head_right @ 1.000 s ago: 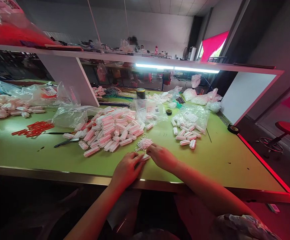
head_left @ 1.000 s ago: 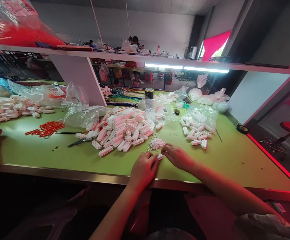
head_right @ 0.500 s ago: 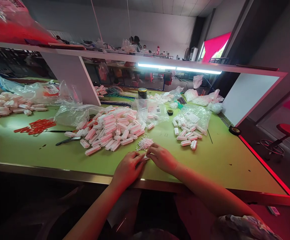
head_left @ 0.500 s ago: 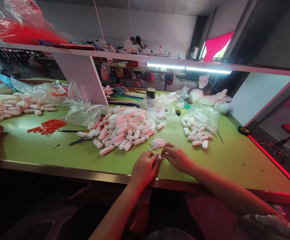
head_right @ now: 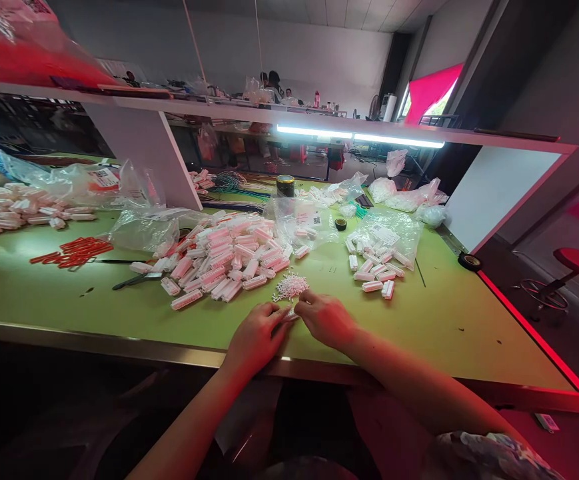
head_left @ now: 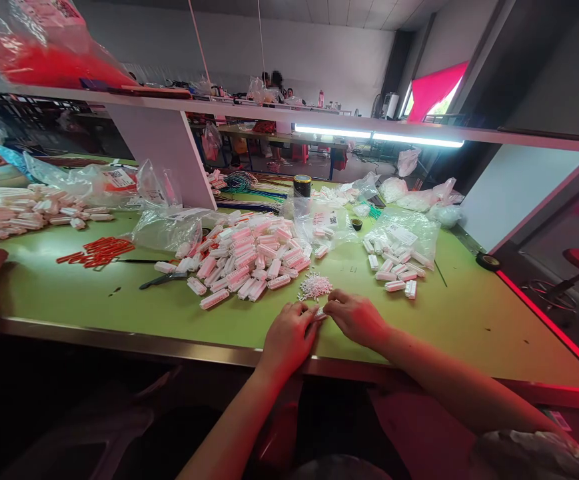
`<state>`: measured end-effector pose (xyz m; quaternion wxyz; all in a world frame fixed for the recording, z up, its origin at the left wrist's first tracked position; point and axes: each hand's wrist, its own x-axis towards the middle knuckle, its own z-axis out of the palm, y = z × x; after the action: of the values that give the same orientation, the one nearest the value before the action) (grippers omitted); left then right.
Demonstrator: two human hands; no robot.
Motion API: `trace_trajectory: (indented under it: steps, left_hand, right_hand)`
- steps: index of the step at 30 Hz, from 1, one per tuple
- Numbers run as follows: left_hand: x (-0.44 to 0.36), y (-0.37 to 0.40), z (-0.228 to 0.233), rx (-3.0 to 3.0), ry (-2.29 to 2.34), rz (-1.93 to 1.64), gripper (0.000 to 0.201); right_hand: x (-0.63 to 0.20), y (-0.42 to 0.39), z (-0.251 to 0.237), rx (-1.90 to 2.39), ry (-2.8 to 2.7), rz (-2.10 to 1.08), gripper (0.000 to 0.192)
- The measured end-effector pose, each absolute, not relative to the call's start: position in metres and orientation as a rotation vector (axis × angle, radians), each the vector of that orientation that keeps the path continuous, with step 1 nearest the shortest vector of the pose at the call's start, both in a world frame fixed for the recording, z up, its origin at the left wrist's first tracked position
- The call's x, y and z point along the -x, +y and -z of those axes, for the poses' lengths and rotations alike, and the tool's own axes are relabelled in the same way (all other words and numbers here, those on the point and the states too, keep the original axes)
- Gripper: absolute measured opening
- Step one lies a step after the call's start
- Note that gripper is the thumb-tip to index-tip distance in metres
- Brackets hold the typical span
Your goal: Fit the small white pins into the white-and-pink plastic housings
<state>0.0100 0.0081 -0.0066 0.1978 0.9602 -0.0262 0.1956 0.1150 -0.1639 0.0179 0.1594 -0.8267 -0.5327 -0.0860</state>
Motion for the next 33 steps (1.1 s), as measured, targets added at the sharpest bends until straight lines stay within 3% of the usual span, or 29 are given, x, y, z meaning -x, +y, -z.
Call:
trace_trajectory:
  steps: [4, 18, 27, 33]
  left_hand:
    - [-0.010, 0.007, 0.007, -2.692, -0.068, -0.547, 0.029]
    - [-0.008, 0.003, -0.001, -2.856, -0.126, -0.493, 0.041]
    - [-0.008, 0.005, 0.001, -2.840, -0.126, -0.481, 0.041]
    - [-0.012, 0.009, 0.007, -2.716, -0.060, -0.532, 0.037]
  right_hand:
    - [-0.116, -0.167, -0.020, 2.364, -1.624, 0.330, 0.018]
    - [-0.177, -0.169, 0.003, 2.287, -1.147, 0.195, 0.017]
    - [-0.172, -0.154, 0.005, 2.424, -1.130, 0.154, 0.012]
    - [-0.154, -0.159, -0.009, 2.222, -1.194, 0.167, 0.011]
